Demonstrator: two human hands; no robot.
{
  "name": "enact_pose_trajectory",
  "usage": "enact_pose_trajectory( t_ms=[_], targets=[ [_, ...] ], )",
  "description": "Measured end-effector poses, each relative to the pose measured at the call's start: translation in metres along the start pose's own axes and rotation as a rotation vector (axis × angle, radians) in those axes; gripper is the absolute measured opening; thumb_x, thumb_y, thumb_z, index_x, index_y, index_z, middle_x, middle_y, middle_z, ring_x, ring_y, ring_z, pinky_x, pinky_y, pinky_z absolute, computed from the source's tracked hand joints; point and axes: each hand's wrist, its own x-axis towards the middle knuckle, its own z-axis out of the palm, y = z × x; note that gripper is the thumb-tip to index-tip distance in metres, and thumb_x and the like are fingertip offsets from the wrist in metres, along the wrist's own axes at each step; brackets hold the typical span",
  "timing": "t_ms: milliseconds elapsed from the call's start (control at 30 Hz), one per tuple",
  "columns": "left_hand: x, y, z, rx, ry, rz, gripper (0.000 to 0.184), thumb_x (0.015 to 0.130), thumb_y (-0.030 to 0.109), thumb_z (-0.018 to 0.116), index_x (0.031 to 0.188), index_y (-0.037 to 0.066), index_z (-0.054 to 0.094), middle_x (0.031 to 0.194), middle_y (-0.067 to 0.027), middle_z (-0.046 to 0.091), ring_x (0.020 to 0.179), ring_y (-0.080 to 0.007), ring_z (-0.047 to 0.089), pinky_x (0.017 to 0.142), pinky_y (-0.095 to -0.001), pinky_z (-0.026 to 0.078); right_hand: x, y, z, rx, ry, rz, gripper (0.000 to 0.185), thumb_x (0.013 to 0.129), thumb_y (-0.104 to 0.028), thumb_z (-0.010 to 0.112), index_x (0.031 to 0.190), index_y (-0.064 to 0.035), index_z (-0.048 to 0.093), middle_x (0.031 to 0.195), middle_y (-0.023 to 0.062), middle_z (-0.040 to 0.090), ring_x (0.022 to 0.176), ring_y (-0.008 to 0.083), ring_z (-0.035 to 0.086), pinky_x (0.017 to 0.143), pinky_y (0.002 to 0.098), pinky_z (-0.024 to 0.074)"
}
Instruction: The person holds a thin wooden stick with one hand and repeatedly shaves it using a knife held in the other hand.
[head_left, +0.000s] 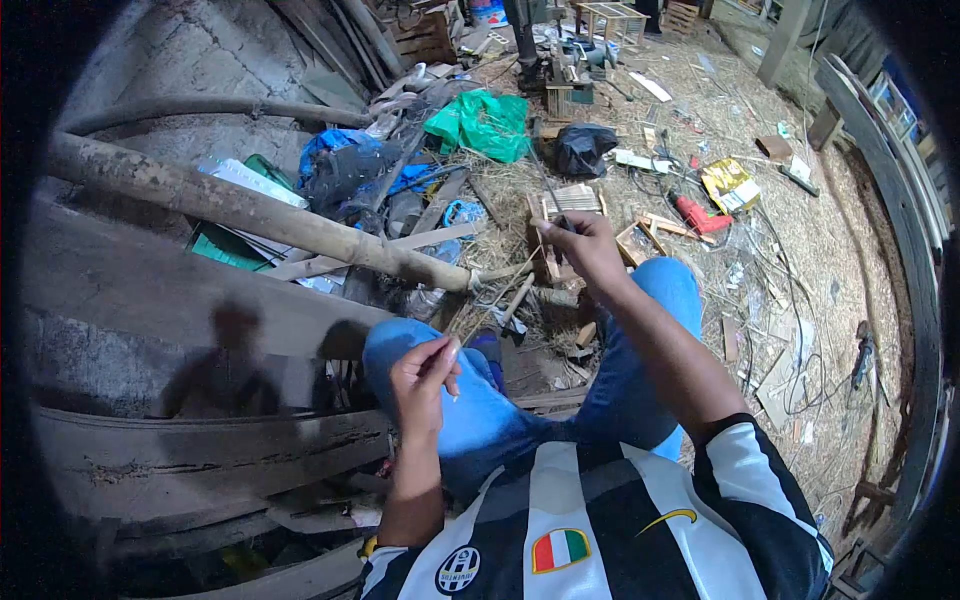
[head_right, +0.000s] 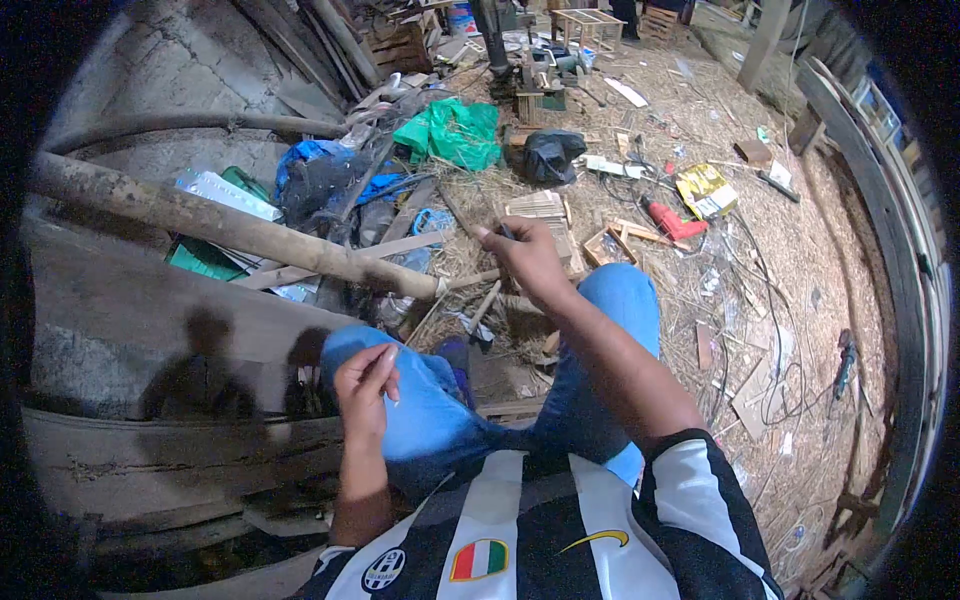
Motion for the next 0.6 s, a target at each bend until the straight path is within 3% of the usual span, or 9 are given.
enact_pose_trajectory(
  t_ms=[133, 267, 333, 500, 600],
  targets=[
    [0.03, 0.004, -0.014, -0.022, 0.055, 0.045, 0.018, 0.087, 0.012, 0.073, 0.099, -0.002, 0.072, 0.073, -0.008, 0.066, 0.05, -0.0103, 0.052, 0.046, -0.0249, 0.042, 0.023, 0.008, 0.004, -0.046, 0.009, -0.083, 0.034, 0.091, -0.024, 0.073, 0.066, -0.0048, 0.061, 0.058, -0.0069, 0.047, 0.055, 0.004, 0.036, 0.049, 0.028, 0.0265],
    [0.059, 0.01, -0.025, -0.139, 0.131, 0.048, 0.019, 0.087, 0.011, 0.073, 0.101, -0.002, 0.071, 0.076, -0.0082, 0.067, 0.051, -0.0114, 0.053, 0.047, -0.0254, 0.043, 0.044, 0.005, 0.014, -0.073, -0.033, -0.021, 0.035, 0.092, -0.024, 0.073, 0.065, -0.0049, 0.061, 0.058, -0.0067, 0.047, 0.055, 0.0041, 0.036, 0.049, 0.0287, 0.0259],
    [0.071, 0.014, -0.03, -0.336, 0.159, 0.012, 0.02, 0.088, 0.011, 0.073, 0.104, -0.001, 0.07, 0.078, -0.008, 0.067, 0.054, -0.0122, 0.055, 0.049, -0.0262, 0.045, 0.052, 0.005, 0.019, -0.095, -0.113, 0.0, 0.034, 0.092, -0.024, 0.073, 0.066, -0.0053, 0.061, 0.058, -0.0069, 0.047, 0.055, 0.0043, 0.036, 0.049, 0.028, 0.0257],
    [0.1, 0.006, -0.052, -0.433, 0.221, 0.054, 0.018, 0.09, 0.011, 0.071, 0.106, 0.0, 0.07, 0.082, -0.0112, 0.071, 0.055, -0.0157, 0.061, 0.049, -0.0271, 0.045, 0.075, 0.019, 0.028, -0.222, -0.32, 0.091, 0.033, 0.094, -0.022, 0.07, 0.066, -0.0079, 0.061, 0.059, -0.0083, 0.045, 0.055, 0.0035, 0.037, 0.05, 0.0262, 0.0255],
    [0.104, 0.006, -0.061, -0.411, 0.302, 0.033, 0.022, 0.09, 0.014, 0.072, 0.106, 0.001, 0.069, 0.085, -0.0087, 0.071, 0.062, -0.0149, 0.062, 0.052, -0.0279, 0.046, 0.089, 0.033, 0.032, -0.121, -0.458, 0.184, 0.028, 0.093, -0.024, 0.072, 0.071, -0.0089, 0.065, 0.06, -0.0086, 0.047, 0.055, 0.0035, 0.037, 0.05, 0.0252, 0.0272]
  ],
)
